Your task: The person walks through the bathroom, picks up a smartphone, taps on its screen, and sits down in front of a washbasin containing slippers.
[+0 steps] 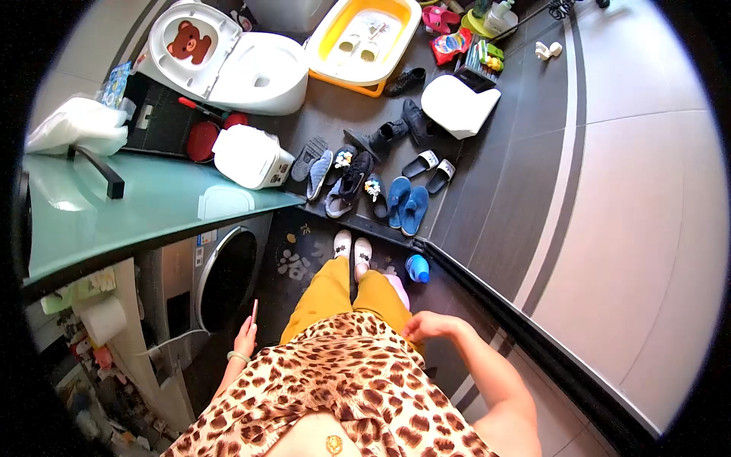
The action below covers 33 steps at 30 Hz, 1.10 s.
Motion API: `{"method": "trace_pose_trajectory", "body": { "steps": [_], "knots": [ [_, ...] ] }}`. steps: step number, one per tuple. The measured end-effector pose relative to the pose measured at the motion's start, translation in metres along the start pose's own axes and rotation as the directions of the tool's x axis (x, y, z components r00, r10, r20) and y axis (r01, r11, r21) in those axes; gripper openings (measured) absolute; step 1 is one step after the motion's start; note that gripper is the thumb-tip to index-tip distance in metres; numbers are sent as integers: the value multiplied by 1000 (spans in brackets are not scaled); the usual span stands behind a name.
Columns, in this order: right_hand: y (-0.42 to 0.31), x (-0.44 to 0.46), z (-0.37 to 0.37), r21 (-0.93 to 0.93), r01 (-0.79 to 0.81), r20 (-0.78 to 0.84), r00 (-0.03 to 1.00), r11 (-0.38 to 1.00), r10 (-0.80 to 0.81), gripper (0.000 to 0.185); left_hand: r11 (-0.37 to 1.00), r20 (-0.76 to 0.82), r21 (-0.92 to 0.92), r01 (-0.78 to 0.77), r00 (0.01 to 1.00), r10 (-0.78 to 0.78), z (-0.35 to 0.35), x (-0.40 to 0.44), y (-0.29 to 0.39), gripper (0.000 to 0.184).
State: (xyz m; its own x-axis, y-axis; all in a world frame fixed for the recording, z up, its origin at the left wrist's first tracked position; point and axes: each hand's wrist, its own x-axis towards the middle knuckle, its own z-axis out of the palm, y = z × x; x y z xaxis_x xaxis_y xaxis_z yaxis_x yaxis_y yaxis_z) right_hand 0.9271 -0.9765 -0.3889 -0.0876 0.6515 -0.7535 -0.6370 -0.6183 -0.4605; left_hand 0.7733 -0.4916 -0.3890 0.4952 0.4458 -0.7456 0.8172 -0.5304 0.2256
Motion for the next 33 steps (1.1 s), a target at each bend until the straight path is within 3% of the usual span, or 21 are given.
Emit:
{"method": "trace_pose_trajectory", "body": {
  "steps": [3, 5, 8, 11, 15, 19, 21, 24, 28, 33],
  "knots": [
    [-5, -14, 4, 74, -9, -71, 997, 997, 14, 21, 998, 71, -55, 25, 997, -21, -11, 7, 35, 45],
    [-24, -19, 5, 37, -63, -138, 988, 997, 68, 22, 997, 88, -54, 55, 995, -50, -18, 8, 57, 45],
    [-39, -19, -2, -17, -19, -176, 984, 1000, 16, 27, 993, 108, -59, 100, 990, -93, -23, 18, 65, 45],
    [-57, -26, -5, -15, -23, -222, 975, 1000, 19, 28, 998, 62, -27, -59, 996, 60, -24, 32, 64, 45],
    [-74, -44, -30, -87, -35, -249, 969, 996, 12, 27, 998, 166, 59, -6, 986, -4, -22, 47, 80, 47],
    [-96, -54, -73, 19, -26, -256, 966, 999, 30, 25, 1000, 217, -12, 10, 976, -7, -10, 75, 96, 47],
    [-102, -56, -105, 48, -4, -243, 970, 999, 16, 25, 997, 226, -59, 48, 974, -34, -4, 86, 110, 46],
    [-119, -52, -155, -74, -33, -222, 975, 997, 16, 24, 976, 248, -127, 176, 959, -141, -4, 94, 149, 46],
    [-135, -49, -221, -20, -52, 6, 999, 998, 52, 22, 972, 202, -50, 229, 955, -215, -36, 77, 230, 45],
    [-145, -86, -280, 30, 16, 49, 999, 999, -18, 22, 969, 87, 17, 247, 965, -248, -39, 74, 309, 44]
  ]
}}
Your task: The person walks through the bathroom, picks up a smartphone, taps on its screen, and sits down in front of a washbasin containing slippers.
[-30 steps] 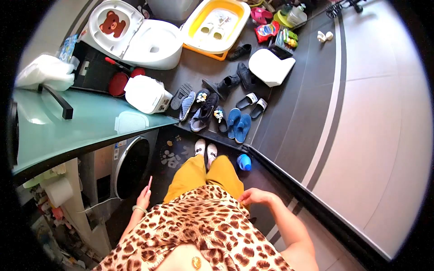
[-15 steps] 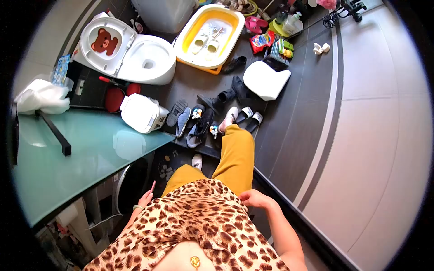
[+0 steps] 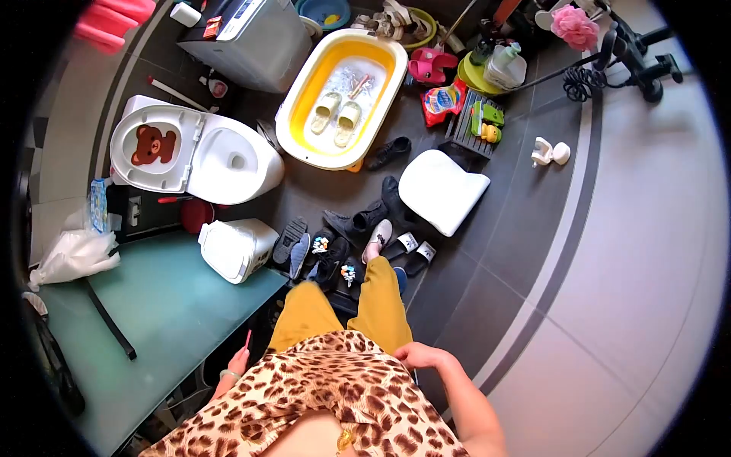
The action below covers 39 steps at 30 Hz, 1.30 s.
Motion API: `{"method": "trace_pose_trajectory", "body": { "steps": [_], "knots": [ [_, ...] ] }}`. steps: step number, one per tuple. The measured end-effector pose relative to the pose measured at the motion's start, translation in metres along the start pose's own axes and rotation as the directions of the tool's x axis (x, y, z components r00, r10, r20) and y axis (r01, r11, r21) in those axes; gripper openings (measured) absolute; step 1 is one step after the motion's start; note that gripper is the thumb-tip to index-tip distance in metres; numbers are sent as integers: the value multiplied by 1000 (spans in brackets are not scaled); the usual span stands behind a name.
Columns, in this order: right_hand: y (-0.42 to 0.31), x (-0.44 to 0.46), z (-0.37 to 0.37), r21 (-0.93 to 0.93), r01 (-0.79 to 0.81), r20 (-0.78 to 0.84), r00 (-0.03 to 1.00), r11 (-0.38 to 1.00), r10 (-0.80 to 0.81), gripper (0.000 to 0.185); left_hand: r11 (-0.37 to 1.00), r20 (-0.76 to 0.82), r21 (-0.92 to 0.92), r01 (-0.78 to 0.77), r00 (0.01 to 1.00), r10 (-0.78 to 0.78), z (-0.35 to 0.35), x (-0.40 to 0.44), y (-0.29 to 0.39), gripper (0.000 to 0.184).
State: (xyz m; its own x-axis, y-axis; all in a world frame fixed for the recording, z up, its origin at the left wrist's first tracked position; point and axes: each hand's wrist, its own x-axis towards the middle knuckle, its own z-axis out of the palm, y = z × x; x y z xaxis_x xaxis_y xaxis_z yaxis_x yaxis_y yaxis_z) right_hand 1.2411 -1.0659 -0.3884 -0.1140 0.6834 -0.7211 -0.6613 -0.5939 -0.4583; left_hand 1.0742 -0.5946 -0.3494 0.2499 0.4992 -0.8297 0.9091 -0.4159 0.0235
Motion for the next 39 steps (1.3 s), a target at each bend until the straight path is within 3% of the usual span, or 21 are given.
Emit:
{"method": "trace_pose_trajectory", "body": {
  "steps": [4, 8, 11, 15, 18, 20, 21, 23, 26, 30, 32, 36, 39],
  "knots": [
    [3, -9, -37, -47, -15, 62, 998, 999, 18, 20, 1000, -32, 8, 13, 999, -13, 1, 0, 44, 44],
    [-13, -29, -72, -45, -47, 46, 998, 998, 49, 22, 999, -43, -10, 39, 998, -39, 3, 7, 84, 45],
    [-11, -32, -92, -39, -20, 22, 1000, 999, 21, 22, 988, -37, -42, 151, 988, -153, 0, 19, 101, 46],
    [-15, -37, -114, 26, -34, 6, 999, 999, 34, 22, 985, -90, -95, 142, 984, -151, -9, 34, 130, 48],
    [-33, -38, -129, 30, -29, -56, 998, 999, 30, 23, 975, -96, -137, 178, 977, -191, -29, 23, 192, 49],
    [-44, -38, -140, 78, -25, -55, 998, 997, 30, 23, 957, -61, -178, 230, 968, -244, -34, 35, 202, 49],
    [-51, -38, -147, 70, -26, -61, 998, 997, 30, 23, 975, -99, -153, 163, 979, -180, -31, 59, 181, 49],
    [-68, -34, -152, -37, -49, -82, 996, 998, 45, 22, 985, -121, -141, 97, 986, -114, -35, 80, 171, 49],
    [-98, -28, -160, -72, -130, -78, 989, 989, 124, 21, 960, -73, -240, 146, 983, -168, -41, 93, 179, 49],
    [-142, -23, -182, -80, -195, -54, 980, 978, 191, 21, 963, -71, -239, 121, 987, -142, -53, 96, 209, 49],
    [-165, -15, -186, -75, -217, -41, 976, 973, 214, 22, 931, -3, -297, 213, 975, -224, -64, 101, 219, 49],
    [-221, -5, -196, -200, -269, -51, 963, 942, 265, 24, 909, 15, -340, 243, 967, -254, -69, 132, 197, 47],
    [-259, 3, -208, -422, -282, 1, 950, 861, 312, 29, 862, 16, -419, 285, 952, -307, -86, 136, 207, 45]
  ]
}}
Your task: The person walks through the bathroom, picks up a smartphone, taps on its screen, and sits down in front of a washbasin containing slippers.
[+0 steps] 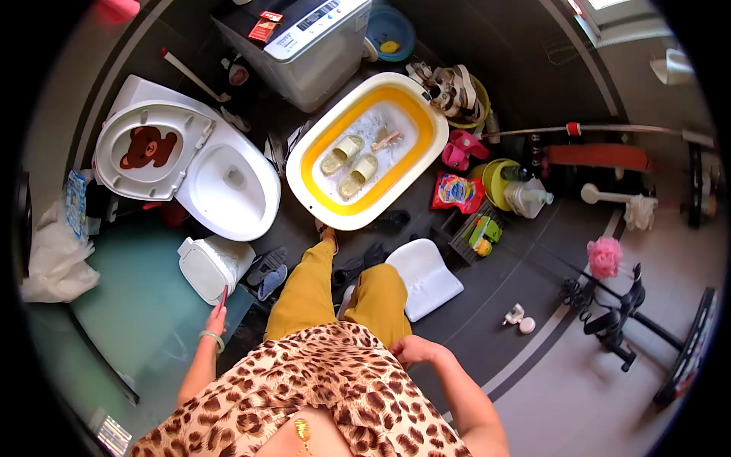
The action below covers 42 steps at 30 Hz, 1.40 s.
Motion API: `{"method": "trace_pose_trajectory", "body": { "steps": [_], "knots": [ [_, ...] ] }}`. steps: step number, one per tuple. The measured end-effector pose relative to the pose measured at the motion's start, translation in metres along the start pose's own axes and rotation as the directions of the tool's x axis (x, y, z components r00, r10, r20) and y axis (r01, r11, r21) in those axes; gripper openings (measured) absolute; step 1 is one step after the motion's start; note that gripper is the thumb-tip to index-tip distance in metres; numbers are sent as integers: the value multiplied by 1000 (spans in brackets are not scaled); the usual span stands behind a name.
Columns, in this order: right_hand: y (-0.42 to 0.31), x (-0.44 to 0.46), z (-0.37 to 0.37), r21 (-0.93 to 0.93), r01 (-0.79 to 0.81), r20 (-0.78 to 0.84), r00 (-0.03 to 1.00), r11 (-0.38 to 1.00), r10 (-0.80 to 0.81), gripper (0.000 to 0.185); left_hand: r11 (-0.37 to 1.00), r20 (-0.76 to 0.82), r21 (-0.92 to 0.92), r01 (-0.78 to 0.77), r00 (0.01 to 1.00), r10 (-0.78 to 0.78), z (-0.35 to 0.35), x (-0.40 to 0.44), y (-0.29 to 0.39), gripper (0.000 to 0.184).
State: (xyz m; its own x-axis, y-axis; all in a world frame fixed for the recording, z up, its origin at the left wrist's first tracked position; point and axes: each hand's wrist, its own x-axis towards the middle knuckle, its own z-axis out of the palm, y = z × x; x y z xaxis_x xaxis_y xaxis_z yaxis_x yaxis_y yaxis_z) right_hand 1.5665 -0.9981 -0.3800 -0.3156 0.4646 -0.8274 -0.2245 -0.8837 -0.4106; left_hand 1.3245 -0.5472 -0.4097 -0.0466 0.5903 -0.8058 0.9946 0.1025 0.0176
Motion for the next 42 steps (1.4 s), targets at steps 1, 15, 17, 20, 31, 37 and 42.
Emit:
{"method": "trace_pose_trajectory", "body": {
  "steps": [1, 15, 17, 20, 31, 37, 42],
  "knots": [
    [-15, -4, -11, -15, -13, 3, 1000, 1000, 13, 29, 1000, -8, -9, 4, 1000, -4, -3, -2, 9, 44],
    [-221, 147, -22, -773, 402, 376, 913, 491, -155, 53, 970, -125, -239, 45, 989, -76, 13, -15, 43, 47],
    [-213, 158, -11, -811, 446, 414, 895, 378, -168, 43, 965, -155, -258, 52, 983, -94, 20, -24, 43, 47],
    [-210, 149, -29, -798, 488, 504, 862, 354, -54, 22, 937, -230, -347, 35, 966, -122, 35, -43, 50, 45],
    [-114, 185, -155, -257, 728, 769, 552, 636, -321, 27, 827, -329, -557, 78, 893, -306, 139, -1, 61, 49],
    [-96, 278, -383, -438, 359, -125, 884, 824, -451, 29, 754, -301, -655, 42, 901, -311, 202, 76, 51, 54],
    [-117, 276, -446, -328, 534, -240, 751, 780, -615, 30, 761, -342, -649, 0, 893, -291, 241, 125, 41, 53]
  ]
}}
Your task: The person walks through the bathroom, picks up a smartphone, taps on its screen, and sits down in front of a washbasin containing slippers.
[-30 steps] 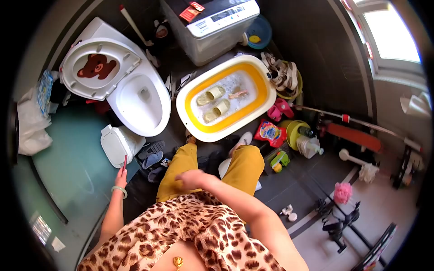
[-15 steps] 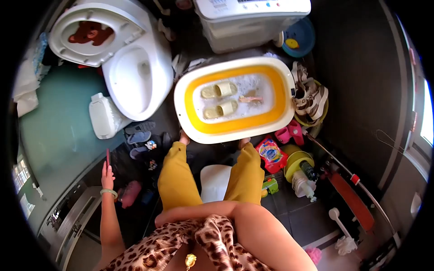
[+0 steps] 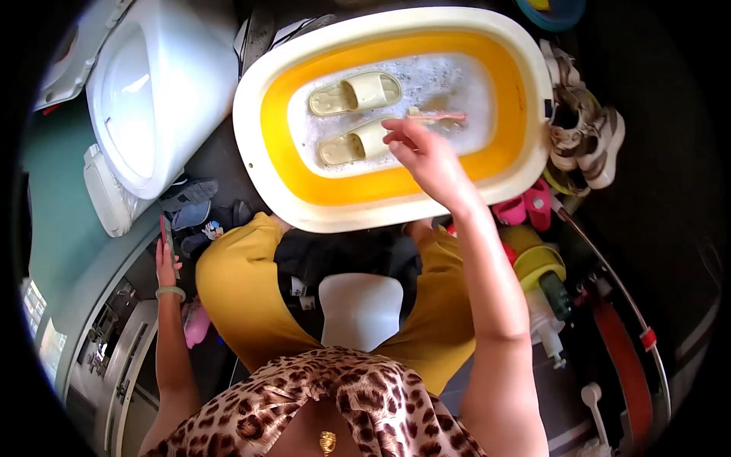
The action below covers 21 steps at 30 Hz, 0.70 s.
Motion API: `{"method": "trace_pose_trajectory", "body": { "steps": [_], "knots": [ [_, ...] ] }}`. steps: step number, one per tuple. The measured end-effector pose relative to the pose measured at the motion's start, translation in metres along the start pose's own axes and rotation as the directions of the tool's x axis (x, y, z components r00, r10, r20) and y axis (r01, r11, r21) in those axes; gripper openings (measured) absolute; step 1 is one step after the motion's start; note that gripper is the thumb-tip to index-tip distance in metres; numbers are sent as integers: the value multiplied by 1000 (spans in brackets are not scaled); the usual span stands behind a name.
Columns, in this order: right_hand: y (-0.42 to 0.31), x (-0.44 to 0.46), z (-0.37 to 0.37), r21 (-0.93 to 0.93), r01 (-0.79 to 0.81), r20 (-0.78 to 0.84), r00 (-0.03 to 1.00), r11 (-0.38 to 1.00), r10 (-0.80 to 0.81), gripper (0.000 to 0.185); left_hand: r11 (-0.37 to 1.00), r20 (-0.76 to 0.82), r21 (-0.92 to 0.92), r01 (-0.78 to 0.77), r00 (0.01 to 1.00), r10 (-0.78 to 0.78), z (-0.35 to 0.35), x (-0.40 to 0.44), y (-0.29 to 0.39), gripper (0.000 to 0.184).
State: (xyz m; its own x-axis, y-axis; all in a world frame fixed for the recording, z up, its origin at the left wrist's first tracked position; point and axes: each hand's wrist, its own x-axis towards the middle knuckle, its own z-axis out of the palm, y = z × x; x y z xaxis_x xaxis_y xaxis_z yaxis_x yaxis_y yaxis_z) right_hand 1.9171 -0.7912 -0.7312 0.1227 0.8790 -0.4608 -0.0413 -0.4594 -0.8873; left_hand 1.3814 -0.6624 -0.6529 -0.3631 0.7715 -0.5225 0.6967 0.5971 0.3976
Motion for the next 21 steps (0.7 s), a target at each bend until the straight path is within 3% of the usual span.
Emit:
{"method": "trace_pose_trajectory", "body": {
  "steps": [3, 5, 9, 10, 11, 14, 17, 19, 21],
  "knots": [
    [-25, -7, 3, -150, 25, 10, 1000, 988, -23, 24, 999, -34, -26, 22, 999, -23, 14, 19, -27, 53],
    [-26, -11, 8, -369, 130, 54, 992, 920, -118, 22, 999, -73, -39, 19, 997, -22, 20, 31, -47, 52],
    [-17, -8, -1, -667, 255, 206, 966, 700, -156, 16, 939, -150, 286, -192, 959, 242, 7, 82, -134, 55],
    [-10, -4, -5, -697, 284, 198, 959, 659, -203, 16, 895, -170, 374, -242, 931, 322, 18, 79, -131, 56],
    [-6, 0, -8, -722, 313, 192, 947, 617, -256, 16, 934, -224, 326, -144, 948, 224, 22, 70, -127, 56],
    [-6, -16, 5, -767, 338, 185, 930, 545, -317, 17, 842, -270, 477, -254, 869, 415, 13, 82, -185, 55],
    [-16, -40, 18, -795, 394, 176, 878, 461, -446, 20, 922, -293, 330, -202, 907, 303, 31, 51, -167, 55],
    [-28, -62, 32, -882, 290, 166, 928, 371, -333, 18, 898, -317, 384, -213, 884, 345, 29, 34, -162, 56],
    [-28, -83, 38, -896, 315, 149, 877, 313, -457, 20, 883, -331, 432, -182, 879, 343, 27, 23, -155, 56]
  ]
}}
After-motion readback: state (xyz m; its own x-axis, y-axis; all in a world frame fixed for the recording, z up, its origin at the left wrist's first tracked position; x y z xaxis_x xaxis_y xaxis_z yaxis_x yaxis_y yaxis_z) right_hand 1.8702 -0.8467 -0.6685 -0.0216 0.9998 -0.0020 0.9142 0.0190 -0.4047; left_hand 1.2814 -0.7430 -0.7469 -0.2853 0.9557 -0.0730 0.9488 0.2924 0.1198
